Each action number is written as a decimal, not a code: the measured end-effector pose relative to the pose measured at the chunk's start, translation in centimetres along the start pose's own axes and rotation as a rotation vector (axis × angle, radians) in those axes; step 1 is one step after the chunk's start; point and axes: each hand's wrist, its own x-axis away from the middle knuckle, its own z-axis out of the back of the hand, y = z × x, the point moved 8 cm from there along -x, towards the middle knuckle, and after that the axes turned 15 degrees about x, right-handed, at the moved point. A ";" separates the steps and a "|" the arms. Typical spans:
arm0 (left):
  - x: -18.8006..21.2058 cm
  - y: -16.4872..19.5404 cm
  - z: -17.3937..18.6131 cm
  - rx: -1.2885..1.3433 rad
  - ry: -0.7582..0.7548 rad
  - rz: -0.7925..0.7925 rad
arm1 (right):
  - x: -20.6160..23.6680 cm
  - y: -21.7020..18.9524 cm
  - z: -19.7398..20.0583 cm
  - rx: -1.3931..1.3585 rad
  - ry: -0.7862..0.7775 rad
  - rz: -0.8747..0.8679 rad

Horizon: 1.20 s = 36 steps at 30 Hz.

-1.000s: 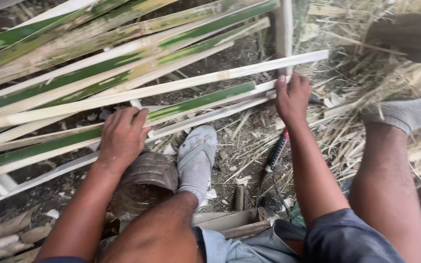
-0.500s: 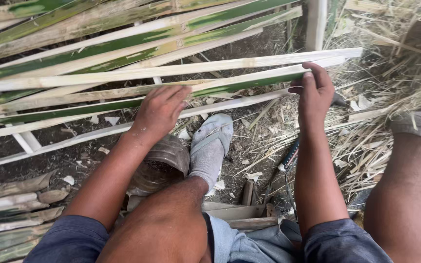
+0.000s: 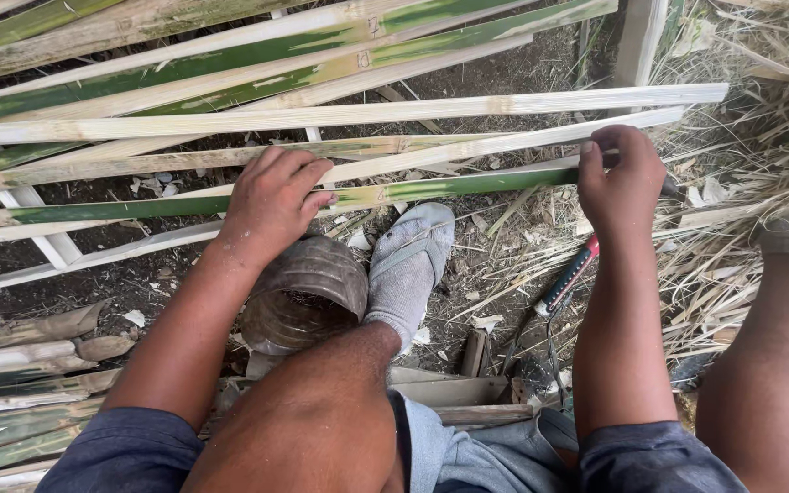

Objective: The person gathers bamboo strips and places them into a rectangular frame. They use a hammer to tap the strips into place, adjusting their positions to fit within the frame structure.

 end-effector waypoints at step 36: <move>3.1 1.8 -2.6 -0.214 0.037 -0.193 | -3.1 -6.8 -2.3 -0.008 -0.380 0.393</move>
